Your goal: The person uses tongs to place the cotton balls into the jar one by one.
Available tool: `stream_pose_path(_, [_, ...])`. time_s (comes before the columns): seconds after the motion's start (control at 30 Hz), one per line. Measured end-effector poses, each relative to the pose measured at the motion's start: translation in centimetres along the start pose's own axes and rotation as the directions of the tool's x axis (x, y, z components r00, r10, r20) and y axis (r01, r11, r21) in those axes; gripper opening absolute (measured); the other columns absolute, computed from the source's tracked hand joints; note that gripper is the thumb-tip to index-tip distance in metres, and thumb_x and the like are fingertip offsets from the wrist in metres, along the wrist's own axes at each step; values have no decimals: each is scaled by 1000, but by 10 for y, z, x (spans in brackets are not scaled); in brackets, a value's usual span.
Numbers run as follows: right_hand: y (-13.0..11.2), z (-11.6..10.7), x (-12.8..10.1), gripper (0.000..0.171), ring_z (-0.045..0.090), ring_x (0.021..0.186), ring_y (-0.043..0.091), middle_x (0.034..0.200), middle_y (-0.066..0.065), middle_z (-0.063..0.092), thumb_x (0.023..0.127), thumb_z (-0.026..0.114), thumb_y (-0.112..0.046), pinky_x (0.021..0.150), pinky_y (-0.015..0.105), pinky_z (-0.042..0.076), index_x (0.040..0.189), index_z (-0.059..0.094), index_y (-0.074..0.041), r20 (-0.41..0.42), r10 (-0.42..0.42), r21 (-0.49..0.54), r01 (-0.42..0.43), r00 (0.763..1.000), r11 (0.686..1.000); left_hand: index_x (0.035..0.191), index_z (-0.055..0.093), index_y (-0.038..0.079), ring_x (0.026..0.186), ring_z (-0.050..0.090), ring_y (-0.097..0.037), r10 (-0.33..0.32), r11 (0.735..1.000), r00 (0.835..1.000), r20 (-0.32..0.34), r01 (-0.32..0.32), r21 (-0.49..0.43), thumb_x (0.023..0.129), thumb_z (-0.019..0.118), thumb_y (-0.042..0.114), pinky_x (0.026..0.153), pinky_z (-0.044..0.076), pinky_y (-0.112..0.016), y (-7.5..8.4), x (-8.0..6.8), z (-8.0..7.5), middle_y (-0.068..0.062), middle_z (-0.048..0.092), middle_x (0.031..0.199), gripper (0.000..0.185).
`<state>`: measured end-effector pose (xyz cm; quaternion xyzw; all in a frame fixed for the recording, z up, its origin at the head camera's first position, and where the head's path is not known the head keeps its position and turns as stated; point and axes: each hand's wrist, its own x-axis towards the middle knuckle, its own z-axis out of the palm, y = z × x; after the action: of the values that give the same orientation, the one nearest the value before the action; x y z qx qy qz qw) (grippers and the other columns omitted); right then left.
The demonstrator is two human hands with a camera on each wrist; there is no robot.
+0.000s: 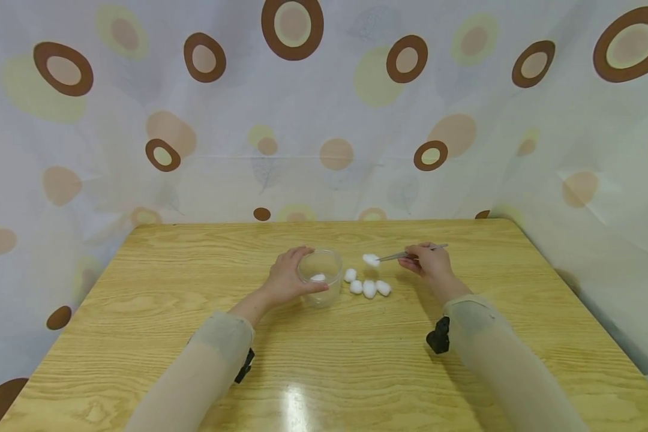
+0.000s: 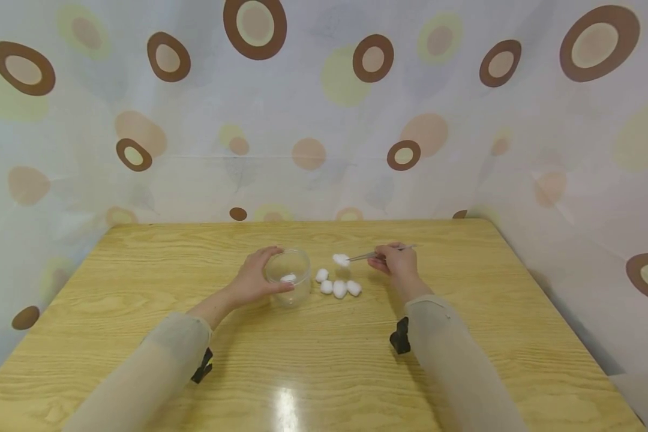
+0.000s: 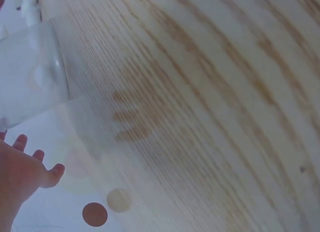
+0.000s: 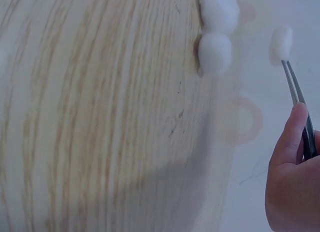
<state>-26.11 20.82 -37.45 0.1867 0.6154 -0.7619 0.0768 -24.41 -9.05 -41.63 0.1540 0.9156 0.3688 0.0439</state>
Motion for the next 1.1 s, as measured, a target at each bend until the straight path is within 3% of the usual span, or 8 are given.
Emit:
stream_pose_path(0.33, [-8, 14, -4, 21, 66, 59, 11, 70, 4, 59, 94, 48, -1, 65, 19, 55, 83, 33, -9, 56, -4, 31, 2, 998, 1000, 142, 36, 18, 140, 21, -34, 13, 999, 1000, 10, -13, 51, 74, 75, 47, 110, 18, -59, 3, 0, -4, -7, 28, 152, 83])
stream_pose_path(0.63, [-16, 36, -12, 12, 65, 59, 11, 71, 4, 58, 94, 48, -2, 64, 19, 55, 89, 38, -6, 116, -27, 20, 24, 993, 999, 142, 36, 19, 140, 22, -34, 5, 997, 1000, 21, -7, 73, 75, 75, 47, 111, 18, -58, 2, 2, -4, -6, 27, 152, 83])
stream_pose_path(0.9, [-19, 53, -18, 25, 66, 58, 12, 68, 5, 58, 94, 50, -2, 63, 20, 55, 79, 31, -9, 141, -18, 35, 13, 990, 999, 141, 38, 18, 139, 23, -35, 14, 997, 1000, 12, -15, 73, 74, 75, 46, 109, 19, -60, 1, 2, -3, -7, 28, 151, 82])
stream_pose_path(1.1, [-17, 63, -19, 21, 65, 55, 12, 66, 5, 57, 93, 49, 0, 60, 20, 55, 81, 34, -7, 158, -33, 26, 29, 987, 999, 140, 39, 17, 139, 23, -36, 18, 997, 1000, 4, -19, 75, 74, 75, 46, 108, 20, -61, 1, 2, -3, -7, 29, 151, 81])
